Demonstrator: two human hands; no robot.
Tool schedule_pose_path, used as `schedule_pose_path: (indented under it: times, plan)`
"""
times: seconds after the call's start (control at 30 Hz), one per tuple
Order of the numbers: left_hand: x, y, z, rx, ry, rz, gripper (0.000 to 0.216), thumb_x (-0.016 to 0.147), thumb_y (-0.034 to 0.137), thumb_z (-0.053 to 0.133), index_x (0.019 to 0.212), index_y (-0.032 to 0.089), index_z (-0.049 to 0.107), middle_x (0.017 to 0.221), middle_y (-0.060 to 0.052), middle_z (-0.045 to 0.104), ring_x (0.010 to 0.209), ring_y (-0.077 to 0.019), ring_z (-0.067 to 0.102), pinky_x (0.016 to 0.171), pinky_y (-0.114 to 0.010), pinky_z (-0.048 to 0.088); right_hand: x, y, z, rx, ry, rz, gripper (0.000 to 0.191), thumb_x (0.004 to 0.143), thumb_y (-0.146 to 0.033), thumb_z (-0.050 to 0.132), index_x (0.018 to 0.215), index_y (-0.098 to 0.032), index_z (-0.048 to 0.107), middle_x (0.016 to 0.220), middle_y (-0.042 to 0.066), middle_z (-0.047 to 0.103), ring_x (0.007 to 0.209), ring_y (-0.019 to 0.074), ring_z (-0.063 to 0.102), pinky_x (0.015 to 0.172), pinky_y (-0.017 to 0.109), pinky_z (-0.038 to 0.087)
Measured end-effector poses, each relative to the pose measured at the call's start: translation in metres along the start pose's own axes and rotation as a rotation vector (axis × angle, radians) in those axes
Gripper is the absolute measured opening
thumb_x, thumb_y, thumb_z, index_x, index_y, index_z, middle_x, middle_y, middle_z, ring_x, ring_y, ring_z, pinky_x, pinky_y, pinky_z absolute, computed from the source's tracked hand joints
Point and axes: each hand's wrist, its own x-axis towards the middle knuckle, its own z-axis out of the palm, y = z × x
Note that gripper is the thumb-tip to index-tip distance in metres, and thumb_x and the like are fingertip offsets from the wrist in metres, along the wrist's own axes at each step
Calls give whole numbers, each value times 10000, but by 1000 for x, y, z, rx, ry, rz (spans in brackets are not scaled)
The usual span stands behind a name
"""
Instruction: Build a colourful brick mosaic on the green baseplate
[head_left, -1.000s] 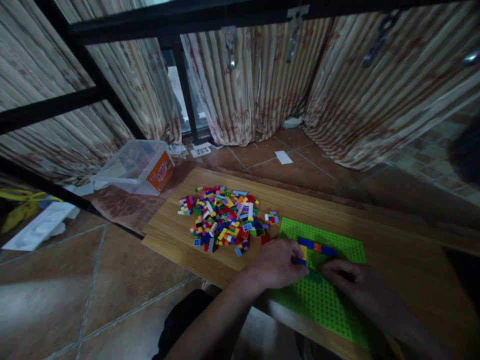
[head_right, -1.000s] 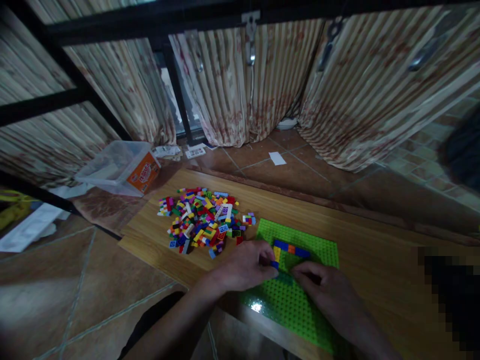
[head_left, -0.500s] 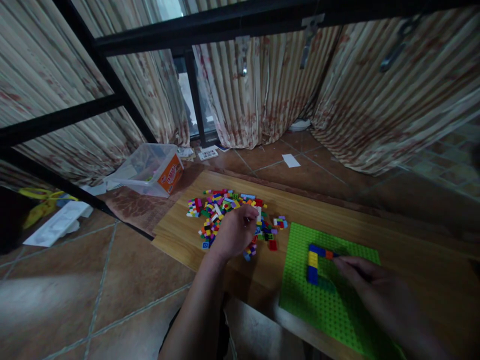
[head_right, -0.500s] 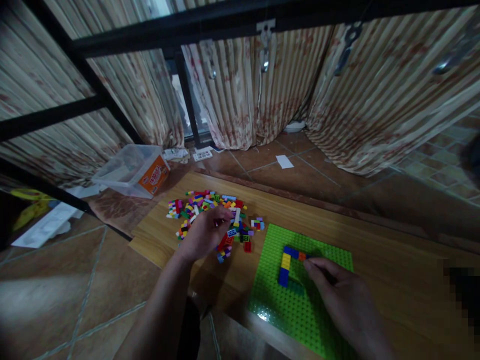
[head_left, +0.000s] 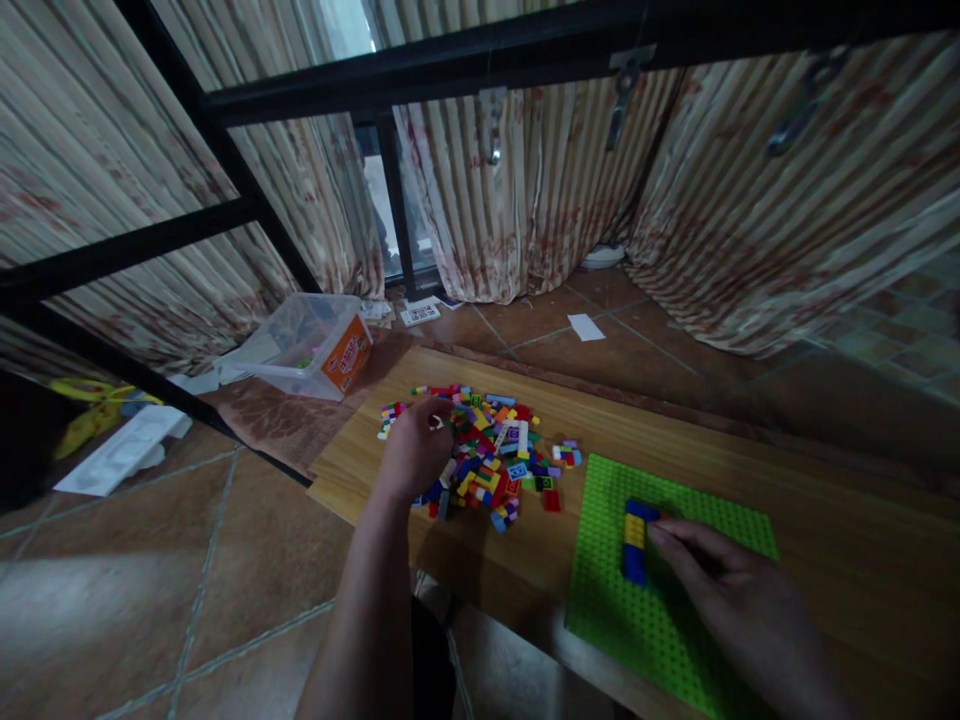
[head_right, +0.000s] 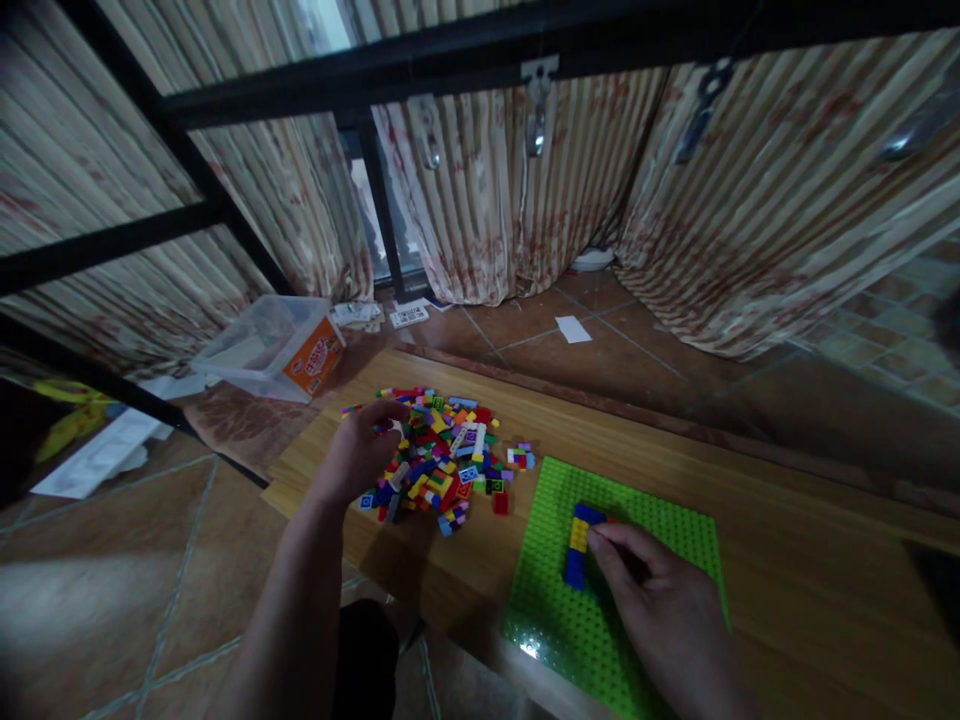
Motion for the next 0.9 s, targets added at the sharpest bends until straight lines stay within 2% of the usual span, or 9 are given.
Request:
schedule_pose_path:
  times: [0.2, 0.37, 0.6, 0.67, 0.77, 0.9]
  plan:
    - [-3, -3, 8, 142, -107, 86, 367, 710, 96, 577, 1048, 178, 694, 1061, -73, 706, 963, -229, 626, 855, -331, 487, 0, 3, 3, -10, -21, -15, 379, 749, -611, 603, 850, -279, 752, 873, 16, 768, 764, 232, 721, 721, 315, 572]
    - [-3, 3, 16, 320, -111, 100, 313, 704, 83, 587, 959, 199, 726, 1016, -75, 708, 992, -248, 607, 890, -344, 463, 2, 4, 8, -17, -36, -1, 395, 727, -634, 598, 833, -285, 752, 864, 10, 764, 760, 227, 717, 732, 317, 569]
    - [-2, 9, 18, 363, -106, 75, 249, 710, 105, 622, 909, 202, 736, 995, -86, 697, 980, -254, 598, 858, -339, 456, 1, 5, 9, -31, -43, -22, 395, 728, -639, 600, 845, -292, 751, 876, 5, 761, 777, 221, 713, 733, 311, 562]
    - [-1, 9, 18, 315, -76, 66, 200, 725, 123, 618, 876, 185, 735, 987, -94, 695, 969, -250, 600, 851, -337, 453, 1, 6, 8, -23, -43, -29, 407, 729, -648, 595, 843, -290, 750, 871, 6, 760, 754, 216, 709, 722, 308, 561]
    - [-1, 9, 14, 81, -72, 28, 161, 753, 180, 610, 871, 161, 717, 895, -72, 693, 843, -204, 613, 766, -299, 457, 1, 5, 8, -2, -48, -44, 409, 746, -645, 584, 851, -284, 746, 876, 8, 758, 762, 211, 708, 712, 297, 555]
    - [-3, 13, 10, -364, -229, -52, 168, 760, 301, 631, 802, 142, 668, 672, 7, 618, 610, -122, 523, 581, -237, 392, 0, 4, 8, 6, -49, -63, 392, 781, -617, 574, 874, -274, 739, 892, 10, 756, 800, 208, 706, 724, 291, 543]
